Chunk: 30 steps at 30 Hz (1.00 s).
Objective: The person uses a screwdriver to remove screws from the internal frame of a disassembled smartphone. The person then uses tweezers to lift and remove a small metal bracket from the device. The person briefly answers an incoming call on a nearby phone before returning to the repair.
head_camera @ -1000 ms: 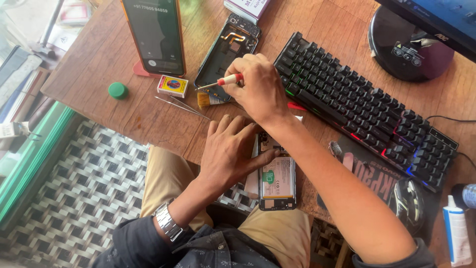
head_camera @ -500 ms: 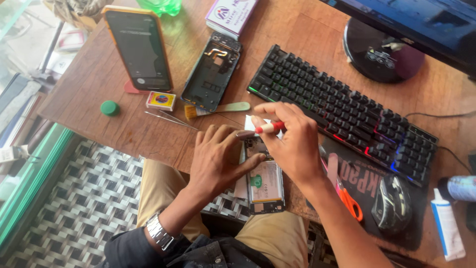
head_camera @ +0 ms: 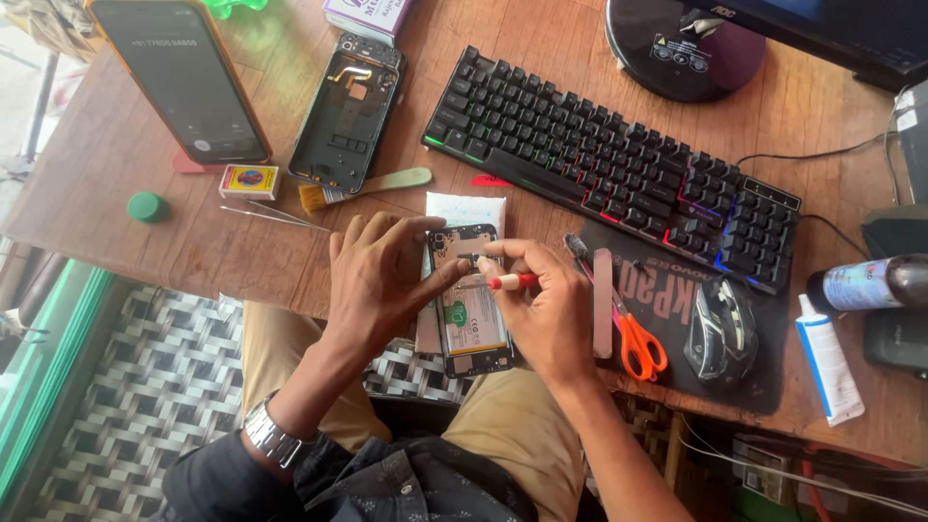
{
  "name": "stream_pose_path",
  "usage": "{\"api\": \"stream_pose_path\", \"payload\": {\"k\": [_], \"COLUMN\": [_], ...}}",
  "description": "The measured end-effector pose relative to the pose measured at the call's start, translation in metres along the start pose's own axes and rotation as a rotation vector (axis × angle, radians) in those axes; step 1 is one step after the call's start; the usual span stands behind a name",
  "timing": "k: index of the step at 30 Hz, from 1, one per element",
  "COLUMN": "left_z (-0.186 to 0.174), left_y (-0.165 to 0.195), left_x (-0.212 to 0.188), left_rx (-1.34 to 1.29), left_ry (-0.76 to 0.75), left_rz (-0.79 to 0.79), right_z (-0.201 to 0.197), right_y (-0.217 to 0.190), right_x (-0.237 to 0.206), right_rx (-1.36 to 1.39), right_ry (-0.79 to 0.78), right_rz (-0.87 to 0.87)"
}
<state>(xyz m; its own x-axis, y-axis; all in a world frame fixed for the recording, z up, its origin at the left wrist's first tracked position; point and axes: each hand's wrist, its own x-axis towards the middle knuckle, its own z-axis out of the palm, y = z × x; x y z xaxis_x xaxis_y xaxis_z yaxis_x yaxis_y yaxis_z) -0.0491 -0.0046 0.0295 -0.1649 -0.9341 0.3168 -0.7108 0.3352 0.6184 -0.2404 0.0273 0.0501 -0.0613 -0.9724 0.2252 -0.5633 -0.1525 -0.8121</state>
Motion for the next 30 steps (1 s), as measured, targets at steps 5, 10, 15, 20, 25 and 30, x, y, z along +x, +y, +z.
{"api": "stream_pose_path", "payload": {"k": [5,10,15,20,25,30], "left_z": [-0.004,-0.019,-0.041,-0.064,-0.07,-0.063], "left_y": [0.002,-0.007,-0.031,-0.069,-0.095,-0.104], "left_x": [0.001,-0.004,-0.009,-0.004,-0.002,-0.002], "left_rx": [-0.05,-0.241,-0.201,0.003,0.171,0.163], "left_ry": [0.011,0.114,0.31,0.466,0.48,0.48], "left_rz": [-0.003,-0.045,-0.238,-0.277,-0.306,-0.272], "right_z": [0.012,0.023,0.026,0.028,0.03,0.028], "right_y": [0.006,0.013,0.02,0.018,0.014,0.013], "right_x": [-0.006,-0.007,-0.007,-0.005,-0.003,-0.003], "right_rx": [0.029,0.135,0.25,0.208,0.085,0.056], "right_ry": [0.073,0.237,0.195,0.196,0.211,0.204], "right_rz": [0.06,-0.058,0.093,0.044,0.022,0.032]}}
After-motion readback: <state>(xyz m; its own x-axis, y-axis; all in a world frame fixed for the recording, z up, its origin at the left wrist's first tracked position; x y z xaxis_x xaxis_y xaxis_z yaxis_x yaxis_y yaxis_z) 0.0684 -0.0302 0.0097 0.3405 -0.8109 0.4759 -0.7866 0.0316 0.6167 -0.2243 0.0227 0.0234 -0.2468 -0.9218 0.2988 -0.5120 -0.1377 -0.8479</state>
